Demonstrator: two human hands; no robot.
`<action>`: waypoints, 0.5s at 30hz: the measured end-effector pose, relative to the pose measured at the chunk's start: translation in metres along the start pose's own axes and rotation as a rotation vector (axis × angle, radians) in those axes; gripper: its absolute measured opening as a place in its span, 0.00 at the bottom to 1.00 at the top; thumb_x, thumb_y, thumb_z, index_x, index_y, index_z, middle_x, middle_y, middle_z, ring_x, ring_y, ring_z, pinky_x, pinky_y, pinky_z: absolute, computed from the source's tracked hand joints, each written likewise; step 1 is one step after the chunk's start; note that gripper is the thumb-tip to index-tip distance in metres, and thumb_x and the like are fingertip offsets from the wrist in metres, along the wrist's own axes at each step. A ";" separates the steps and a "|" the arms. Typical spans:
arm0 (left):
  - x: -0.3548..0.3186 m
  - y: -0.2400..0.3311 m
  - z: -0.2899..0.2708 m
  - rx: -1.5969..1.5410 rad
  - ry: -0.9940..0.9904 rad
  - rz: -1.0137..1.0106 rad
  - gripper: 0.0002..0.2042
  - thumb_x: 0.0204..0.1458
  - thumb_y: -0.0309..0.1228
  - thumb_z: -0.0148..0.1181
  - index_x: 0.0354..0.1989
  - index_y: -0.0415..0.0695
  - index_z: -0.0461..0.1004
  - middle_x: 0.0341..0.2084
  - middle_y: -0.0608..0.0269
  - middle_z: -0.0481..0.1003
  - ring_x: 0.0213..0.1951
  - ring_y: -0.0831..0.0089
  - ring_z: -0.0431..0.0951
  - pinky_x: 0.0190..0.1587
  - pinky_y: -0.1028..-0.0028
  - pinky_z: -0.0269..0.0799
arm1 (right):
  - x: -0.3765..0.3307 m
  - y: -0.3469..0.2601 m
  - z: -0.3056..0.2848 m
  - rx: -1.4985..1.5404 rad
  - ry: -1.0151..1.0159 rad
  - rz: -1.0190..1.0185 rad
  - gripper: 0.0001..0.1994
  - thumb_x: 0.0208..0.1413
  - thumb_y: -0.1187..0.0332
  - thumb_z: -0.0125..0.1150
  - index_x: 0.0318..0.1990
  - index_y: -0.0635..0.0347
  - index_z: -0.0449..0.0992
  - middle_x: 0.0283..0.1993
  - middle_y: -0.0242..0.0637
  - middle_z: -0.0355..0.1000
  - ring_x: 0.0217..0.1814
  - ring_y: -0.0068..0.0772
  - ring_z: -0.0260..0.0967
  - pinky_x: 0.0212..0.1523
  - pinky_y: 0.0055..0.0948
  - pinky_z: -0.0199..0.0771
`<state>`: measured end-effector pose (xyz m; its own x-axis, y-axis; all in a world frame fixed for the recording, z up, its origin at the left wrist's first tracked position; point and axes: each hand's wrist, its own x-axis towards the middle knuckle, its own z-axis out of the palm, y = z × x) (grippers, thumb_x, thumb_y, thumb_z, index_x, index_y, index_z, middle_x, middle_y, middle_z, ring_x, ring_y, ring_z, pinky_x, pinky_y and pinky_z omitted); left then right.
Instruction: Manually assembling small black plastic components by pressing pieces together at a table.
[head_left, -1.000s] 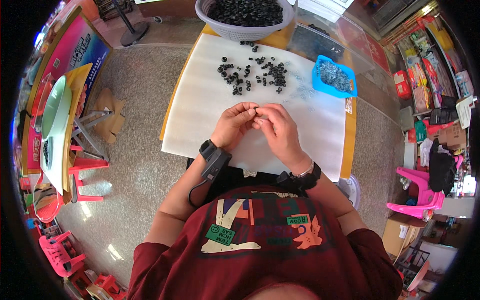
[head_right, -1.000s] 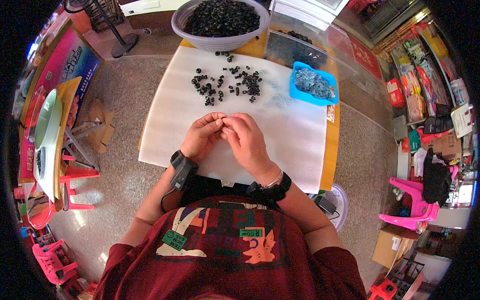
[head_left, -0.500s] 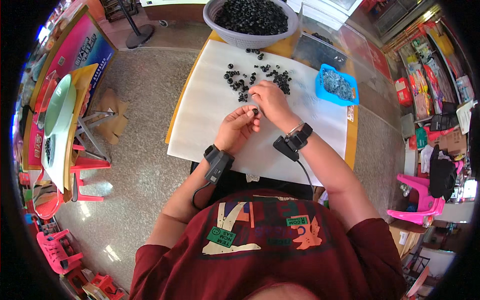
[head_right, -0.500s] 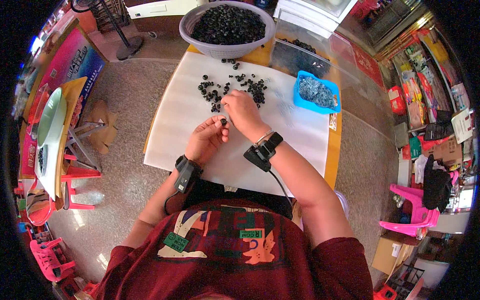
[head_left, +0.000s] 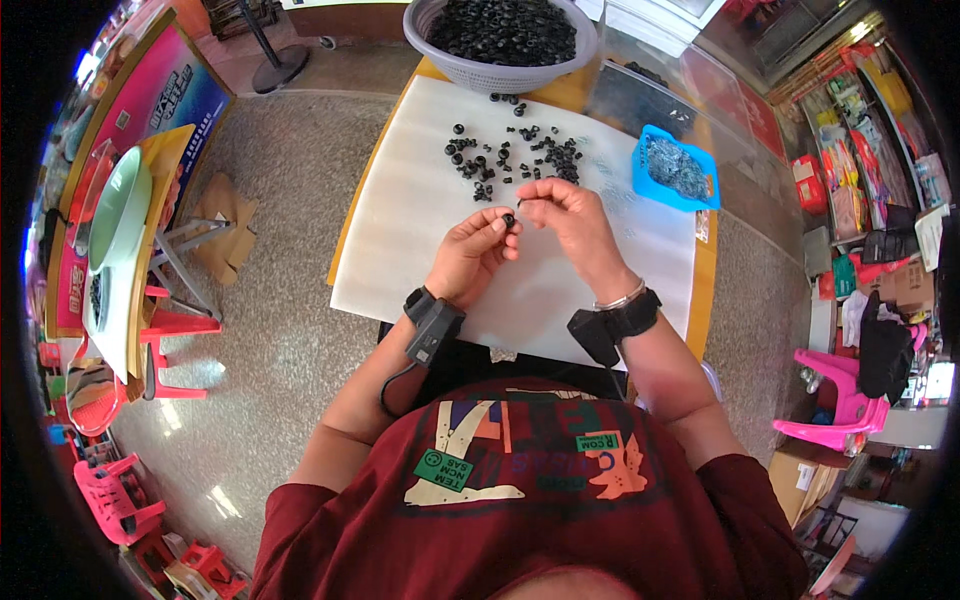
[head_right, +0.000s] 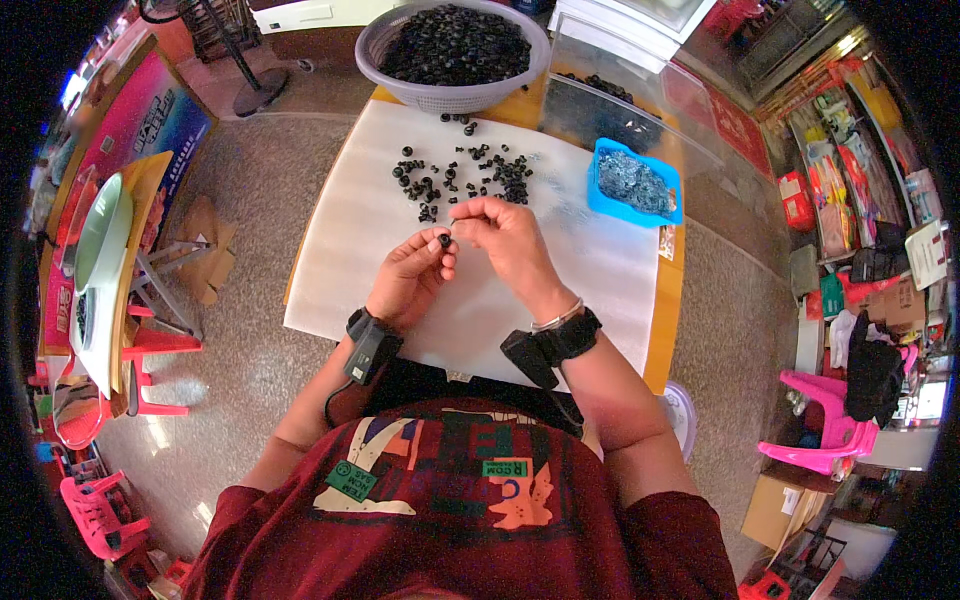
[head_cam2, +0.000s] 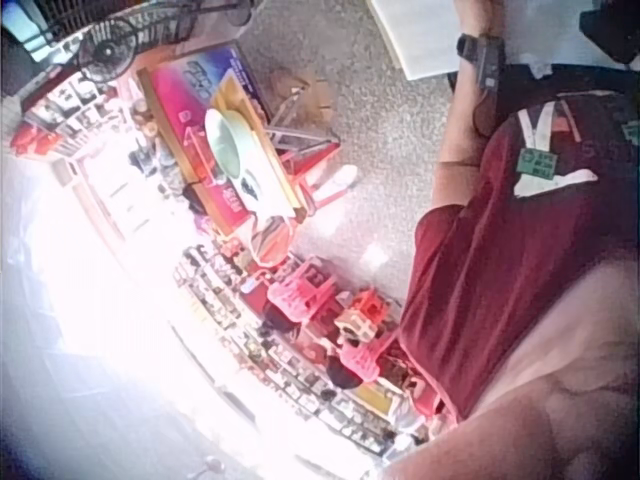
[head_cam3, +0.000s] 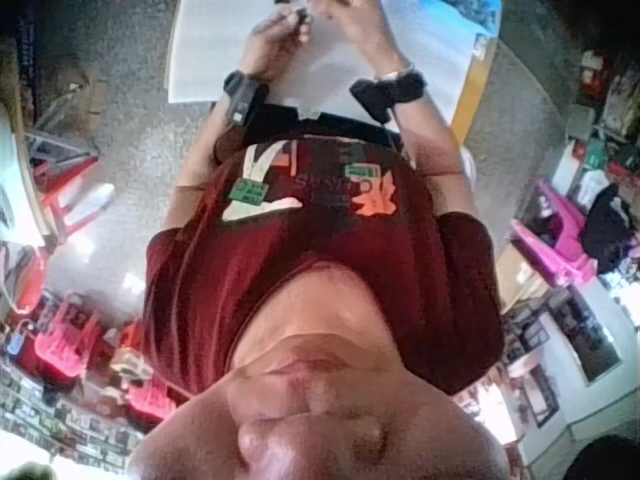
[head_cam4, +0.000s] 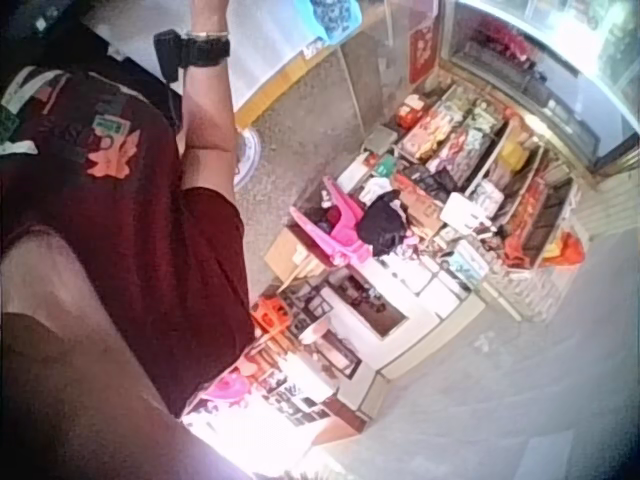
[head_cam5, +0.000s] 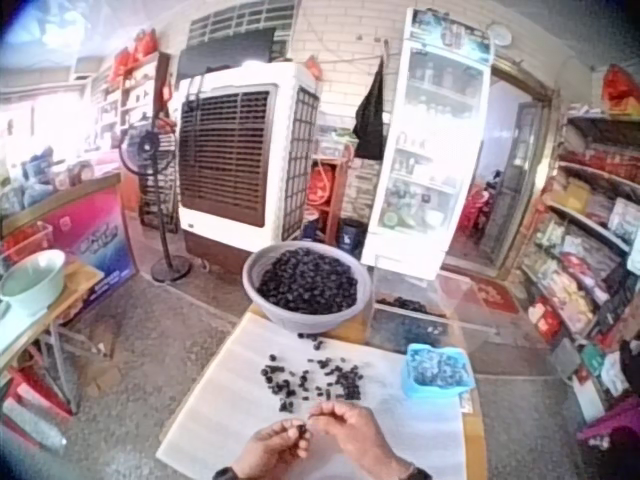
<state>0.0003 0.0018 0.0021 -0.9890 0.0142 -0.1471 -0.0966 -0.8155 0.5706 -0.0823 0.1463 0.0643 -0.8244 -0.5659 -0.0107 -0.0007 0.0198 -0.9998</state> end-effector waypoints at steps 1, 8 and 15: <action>0.002 0.001 -0.001 0.003 0.000 -0.002 0.10 0.60 0.26 0.49 0.46 0.37 0.69 0.34 0.62 0.73 0.33 0.77 0.73 0.38 0.78 0.71 | -0.003 0.000 0.004 0.002 0.002 -0.001 0.06 0.54 0.75 0.57 0.36 0.68 0.75 0.32 0.31 0.74 0.34 0.19 0.70 0.36 0.22 0.71; 0.005 0.000 -0.006 0.054 -0.035 0.002 0.09 0.59 0.26 0.50 0.45 0.37 0.70 0.33 0.63 0.74 0.32 0.76 0.74 0.38 0.77 0.72 | -0.018 -0.002 0.019 -0.390 0.098 -0.264 0.05 0.52 0.77 0.56 0.36 0.66 0.74 0.32 0.39 0.71 0.31 0.31 0.73 0.32 0.27 0.72; -0.005 -0.005 0.002 0.166 -0.056 -0.102 0.09 0.59 0.27 0.51 0.45 0.37 0.71 0.33 0.65 0.74 0.31 0.77 0.74 0.38 0.78 0.72 | -0.040 -0.005 0.009 -0.627 0.077 -0.481 0.05 0.51 0.77 0.57 0.36 0.63 0.74 0.34 0.41 0.70 0.37 0.45 0.69 0.37 0.37 0.71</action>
<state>0.0054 0.0070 0.0012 -0.9774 0.1281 -0.1682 -0.2092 -0.7018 0.6810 -0.0440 0.1617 0.0693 -0.6891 -0.5725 0.4443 -0.6669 0.2611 -0.6979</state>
